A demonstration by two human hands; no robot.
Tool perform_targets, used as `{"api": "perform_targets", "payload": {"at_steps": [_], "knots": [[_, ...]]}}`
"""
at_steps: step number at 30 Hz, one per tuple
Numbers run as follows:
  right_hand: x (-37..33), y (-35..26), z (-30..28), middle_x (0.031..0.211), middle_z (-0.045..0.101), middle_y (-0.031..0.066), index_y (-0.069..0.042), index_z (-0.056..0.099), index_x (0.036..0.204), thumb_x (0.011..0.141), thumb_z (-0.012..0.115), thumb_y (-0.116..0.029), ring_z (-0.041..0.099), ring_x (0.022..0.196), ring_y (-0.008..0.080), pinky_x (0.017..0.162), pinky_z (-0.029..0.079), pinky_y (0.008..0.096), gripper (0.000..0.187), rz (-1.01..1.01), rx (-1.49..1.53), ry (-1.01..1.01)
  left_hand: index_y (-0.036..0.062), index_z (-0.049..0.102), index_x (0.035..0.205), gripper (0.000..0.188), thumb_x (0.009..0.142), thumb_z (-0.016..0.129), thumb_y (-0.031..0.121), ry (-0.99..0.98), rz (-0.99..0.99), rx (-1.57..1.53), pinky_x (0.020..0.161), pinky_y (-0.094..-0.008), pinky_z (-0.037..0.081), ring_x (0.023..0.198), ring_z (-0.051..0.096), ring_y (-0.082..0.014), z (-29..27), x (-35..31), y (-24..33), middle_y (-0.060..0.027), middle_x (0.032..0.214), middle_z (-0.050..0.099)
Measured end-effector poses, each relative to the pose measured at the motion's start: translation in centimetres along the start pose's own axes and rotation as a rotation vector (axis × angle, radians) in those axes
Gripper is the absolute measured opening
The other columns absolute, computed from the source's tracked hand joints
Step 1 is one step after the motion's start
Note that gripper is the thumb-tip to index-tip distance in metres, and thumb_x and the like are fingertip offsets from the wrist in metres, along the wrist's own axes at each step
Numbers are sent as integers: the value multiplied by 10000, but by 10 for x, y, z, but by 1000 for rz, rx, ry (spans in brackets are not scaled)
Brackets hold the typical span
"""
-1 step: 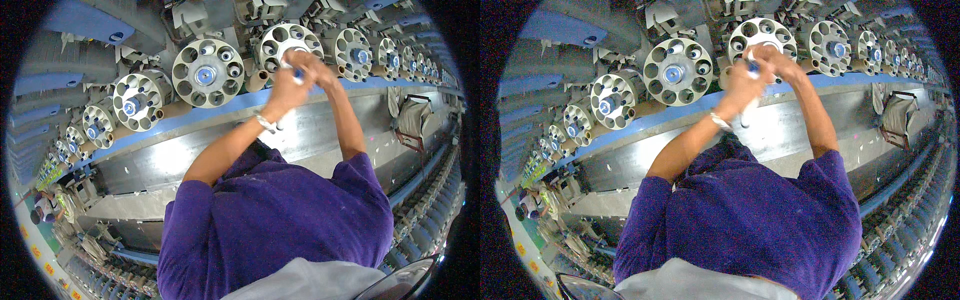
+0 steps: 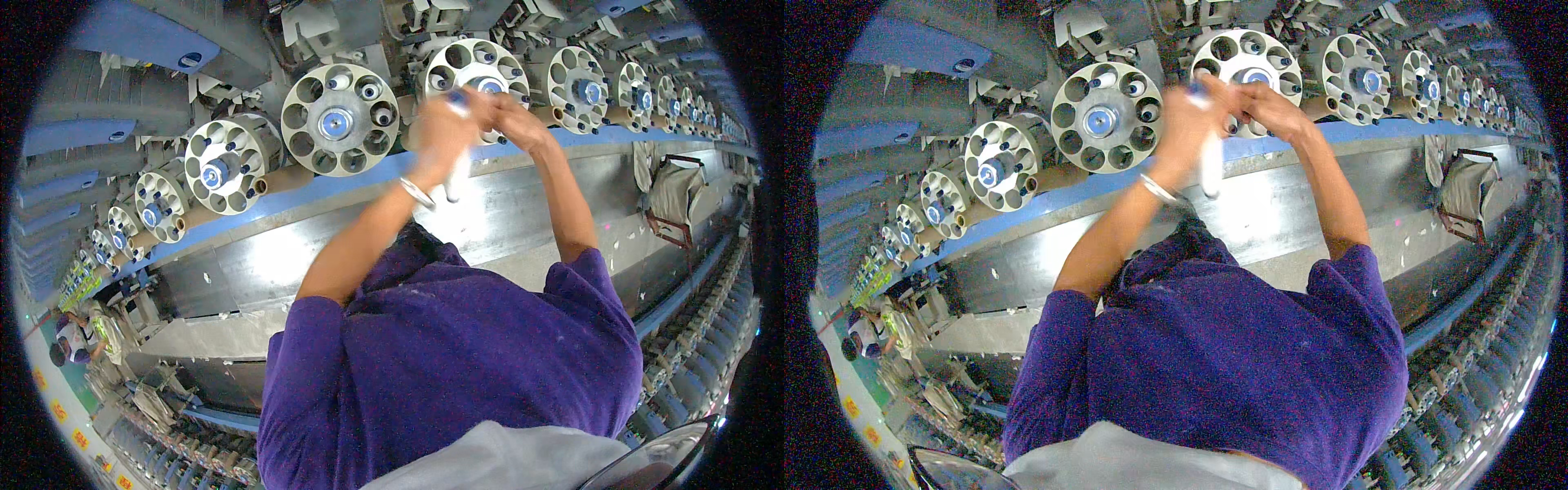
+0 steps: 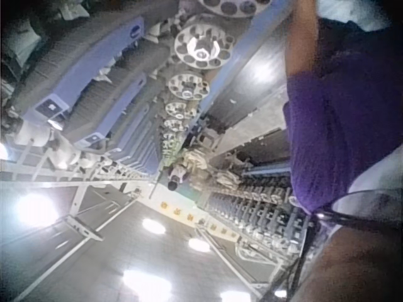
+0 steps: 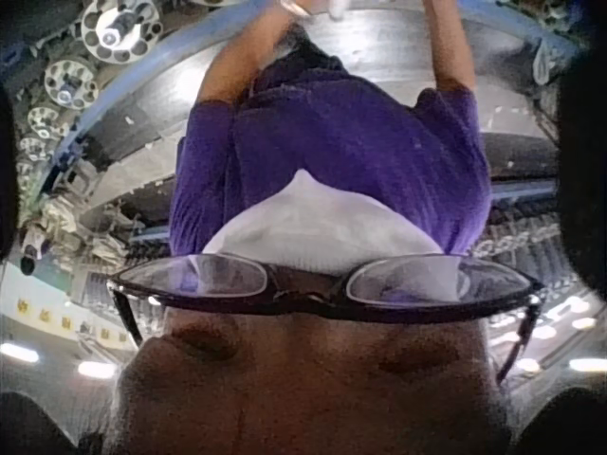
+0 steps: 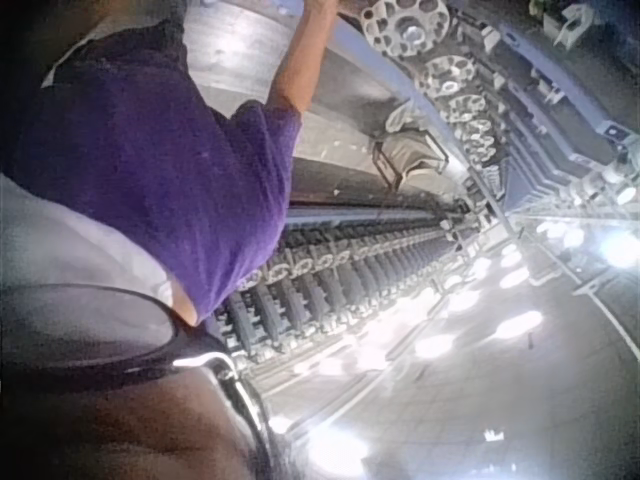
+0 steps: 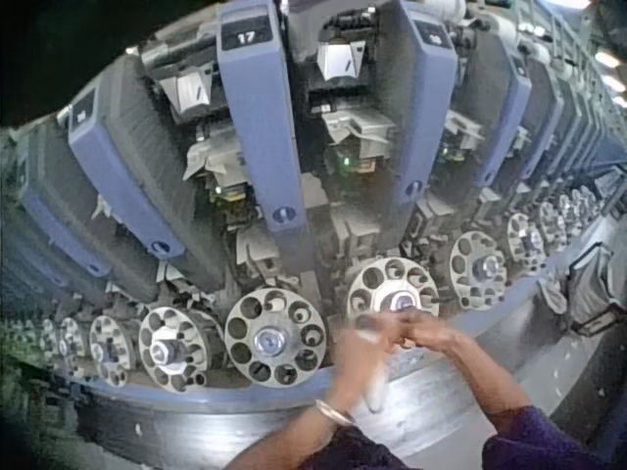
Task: The person repeatedly picks white spools from a cloth bag and places them into slots on rotating circular holders along a textile machine. The person moves along the machine, refills the bag, and continues loading spools into the holders.
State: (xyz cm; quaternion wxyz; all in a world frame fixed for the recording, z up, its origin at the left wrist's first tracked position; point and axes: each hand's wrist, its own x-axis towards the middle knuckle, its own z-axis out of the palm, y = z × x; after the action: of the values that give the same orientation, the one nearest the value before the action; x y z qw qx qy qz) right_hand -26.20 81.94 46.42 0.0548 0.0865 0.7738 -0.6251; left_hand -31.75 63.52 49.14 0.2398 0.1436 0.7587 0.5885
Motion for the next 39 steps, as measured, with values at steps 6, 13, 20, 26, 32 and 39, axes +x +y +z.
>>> {"api": "perform_targets", "payload": {"at_steps": [6,13,20,26,32,39], "knots": [[26,62,-20,1046,637,70,-68,718,791,729,751,-120,604,961,224,828,474,357,88,-27,-548,563,15,516,1240,583,950,482,520,0,-75,-816,700,-369,535,897,642,-257,-109,36,-21,-126,1177,607],[13,-10,98,960,682,66,-72,743,978,758,781,-159,619,883,173,786,479,276,239,-447,-316,288,10,279,1451,703,980,356,526,-92,92,-882,964,-432,494,1216,527,-345,-108,12,-26,-166,1449,411],[19,-42,190,790,614,19,-18,684,904,877,665,-91,515,646,71,554,404,229,79,-283,105,543,-57,476,1317,614,988,462,462,196,418,-584,899,-343,507,1047,644,-262,-100,-7,-31,-182,1235,609],[-1,-18,196,648,449,-19,-76,500,833,1001,491,-176,344,496,69,445,278,226,197,76,629,294,-18,656,1132,267,945,598,163,493,244,-245,781,-254,508,876,663,-127,-86,-13,-94,-92,1040,710],[2,-60,161,637,478,-11,-80,504,811,1012,457,-192,427,515,73,446,330,239,235,-83,448,316,-2,680,995,156,935,581,102,-89,110,-213,699,-255,499,778,612,-107,-83,-41,-102,-65,858,684],[39,-42,126,1110,518,110,-62,562,1167,770,732,-94,533,868,183,692,460,291,433,-472,-361,578,48,692,908,119,841,676,144,522,500,412,697,-349,492,770,619,-187,-179,15,-92,-58,788,650]]}}
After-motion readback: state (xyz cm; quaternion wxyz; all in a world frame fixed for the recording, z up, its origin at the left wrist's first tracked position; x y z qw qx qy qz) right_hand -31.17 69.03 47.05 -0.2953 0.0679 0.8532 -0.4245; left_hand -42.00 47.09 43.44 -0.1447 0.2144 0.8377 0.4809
